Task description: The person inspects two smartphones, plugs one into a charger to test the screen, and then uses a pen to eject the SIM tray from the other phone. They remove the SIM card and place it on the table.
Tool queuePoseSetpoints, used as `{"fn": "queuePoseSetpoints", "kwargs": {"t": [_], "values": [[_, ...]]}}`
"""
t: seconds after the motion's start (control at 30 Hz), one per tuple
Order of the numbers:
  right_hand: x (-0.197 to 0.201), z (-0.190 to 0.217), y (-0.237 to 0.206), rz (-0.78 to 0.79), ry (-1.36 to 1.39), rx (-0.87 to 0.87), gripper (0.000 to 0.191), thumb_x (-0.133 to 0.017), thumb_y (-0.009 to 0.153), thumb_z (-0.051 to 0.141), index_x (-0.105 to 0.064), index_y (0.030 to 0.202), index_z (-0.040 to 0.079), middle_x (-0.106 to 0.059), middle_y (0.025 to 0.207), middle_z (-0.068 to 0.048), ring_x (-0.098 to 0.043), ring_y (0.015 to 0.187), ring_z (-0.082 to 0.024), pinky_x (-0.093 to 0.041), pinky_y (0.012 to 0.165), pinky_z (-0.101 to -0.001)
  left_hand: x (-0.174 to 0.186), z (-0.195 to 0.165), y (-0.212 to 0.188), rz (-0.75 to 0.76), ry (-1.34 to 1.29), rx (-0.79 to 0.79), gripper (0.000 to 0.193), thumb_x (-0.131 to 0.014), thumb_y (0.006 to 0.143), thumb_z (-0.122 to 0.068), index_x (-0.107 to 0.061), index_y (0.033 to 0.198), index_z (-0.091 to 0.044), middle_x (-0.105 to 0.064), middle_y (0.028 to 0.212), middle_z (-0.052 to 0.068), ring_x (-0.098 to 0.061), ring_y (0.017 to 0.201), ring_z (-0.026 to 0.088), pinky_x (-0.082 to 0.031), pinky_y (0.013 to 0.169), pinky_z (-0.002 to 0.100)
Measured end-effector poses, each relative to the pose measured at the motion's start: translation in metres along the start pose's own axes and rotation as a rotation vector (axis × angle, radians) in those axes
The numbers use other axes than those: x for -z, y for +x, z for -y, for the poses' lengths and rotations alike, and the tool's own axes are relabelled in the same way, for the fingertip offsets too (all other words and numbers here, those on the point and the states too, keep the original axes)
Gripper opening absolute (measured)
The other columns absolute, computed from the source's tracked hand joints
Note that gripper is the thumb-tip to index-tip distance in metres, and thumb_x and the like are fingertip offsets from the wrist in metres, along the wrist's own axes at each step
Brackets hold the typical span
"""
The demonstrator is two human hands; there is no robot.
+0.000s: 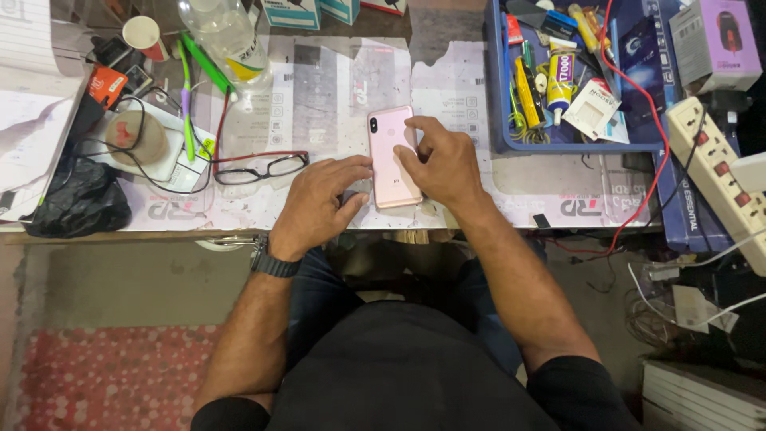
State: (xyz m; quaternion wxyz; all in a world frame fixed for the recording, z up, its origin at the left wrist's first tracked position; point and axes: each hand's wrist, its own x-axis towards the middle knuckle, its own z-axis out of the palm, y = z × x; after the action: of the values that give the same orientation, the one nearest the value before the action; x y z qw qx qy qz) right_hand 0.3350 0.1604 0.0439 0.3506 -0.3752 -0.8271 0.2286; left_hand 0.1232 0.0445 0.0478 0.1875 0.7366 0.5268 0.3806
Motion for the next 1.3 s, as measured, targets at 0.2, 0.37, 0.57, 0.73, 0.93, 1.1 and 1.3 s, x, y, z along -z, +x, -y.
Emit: {"fn": "queuePoseSetpoints", "kwargs": {"t": [0.2, 0.37, 0.57, 0.73, 0.93, 1.1, 1.3], "values": [[0.002, 0.005, 0.000, 0.012, 0.037, -0.022, 0.029, -0.082, 0.085, 0.015, -0.070, 0.110, 0.005, -0.062, 0.058, -0.009, -0.061, 0.047, -0.023, -0.047, 0.049, -0.0359, 0.005, -0.005, 0.000, 0.001, 0.012, 0.006, 0.034, -0.076, 0.080, -0.011, -0.069, 0.113, -0.006, -0.070, 0.129, 0.008, -0.066, 0.104, 0.032, -0.051, 0.092, 0.043], [-0.001, 0.009, -0.003, -0.006, -0.047, -0.019, 0.022, -0.081, 0.089, 0.015, -0.071, 0.106, 0.006, -0.060, 0.057, -0.011, -0.059, 0.047, -0.025, -0.045, 0.048, -0.0379, 0.010, -0.009, -0.004, 0.012, 0.024, -0.012, 0.034, -0.076, 0.081, -0.012, -0.069, 0.113, -0.006, -0.069, 0.129, 0.009, -0.065, 0.103, 0.032, -0.051, 0.092, 0.043], [0.000, 0.011, -0.006, -0.008, -0.062, -0.023, 0.023, -0.079, 0.089, 0.017, -0.071, 0.107, 0.006, -0.062, 0.059, -0.011, -0.062, 0.049, -0.025, -0.047, 0.048, -0.0374, 0.009, -0.012, -0.007, 0.013, 0.009, 0.028, 0.033, -0.075, 0.081, -0.012, -0.069, 0.113, -0.006, -0.070, 0.129, 0.008, -0.066, 0.100, 0.030, -0.051, 0.091, 0.042], [0.001, 0.012, -0.007, 0.001, -0.069, -0.031, 0.023, -0.080, 0.089, 0.017, -0.071, 0.107, 0.006, -0.062, 0.058, -0.011, -0.061, 0.048, -0.025, -0.046, 0.048, -0.0381, 0.008, -0.012, -0.008, 0.009, 0.015, 0.023, 0.034, -0.075, 0.080, -0.011, -0.070, 0.113, -0.006, -0.070, 0.128, 0.008, -0.066, 0.099, 0.030, -0.051, 0.091, 0.042], [-0.004, 0.008, -0.007, -0.011, -0.089, -0.040, 0.022, -0.080, 0.088, 0.017, -0.072, 0.106, 0.005, -0.061, 0.056, -0.011, -0.060, 0.046, -0.024, -0.046, 0.047, -0.0375, 0.007, -0.007, -0.008, -0.025, 0.044, -0.034, 0.035, -0.076, 0.080, -0.012, -0.070, 0.114, -0.008, -0.070, 0.127, 0.008, -0.066, 0.105, 0.031, -0.051, 0.093, 0.043], [-0.022, -0.007, -0.005, -0.034, -0.083, 0.031, 0.024, -0.081, 0.089, 0.013, -0.073, 0.109, 0.002, -0.064, 0.059, -0.009, -0.061, 0.047, -0.018, -0.048, 0.047, -0.0339, 0.006, 0.014, -0.015, -0.062, 0.024, -0.080, 0.033, -0.076, 0.081, -0.011, -0.069, 0.113, -0.007, -0.071, 0.124, 0.009, -0.066, 0.104, 0.033, -0.051, 0.091, 0.044], [-0.046, 0.003, -0.002, -0.030, -0.052, 0.082, 0.021, -0.081, 0.095, 0.007, -0.072, 0.113, 0.000, -0.066, 0.062, -0.006, -0.065, 0.054, -0.013, -0.049, 0.048, -0.0299, 0.005, 0.033, -0.049, -0.268, 0.037, -0.121, 0.020, -0.075, 0.081, -0.006, -0.069, 0.101, -0.006, -0.073, 0.107, 0.010, -0.070, 0.097, 0.034, -0.053, 0.086, 0.043]]}}
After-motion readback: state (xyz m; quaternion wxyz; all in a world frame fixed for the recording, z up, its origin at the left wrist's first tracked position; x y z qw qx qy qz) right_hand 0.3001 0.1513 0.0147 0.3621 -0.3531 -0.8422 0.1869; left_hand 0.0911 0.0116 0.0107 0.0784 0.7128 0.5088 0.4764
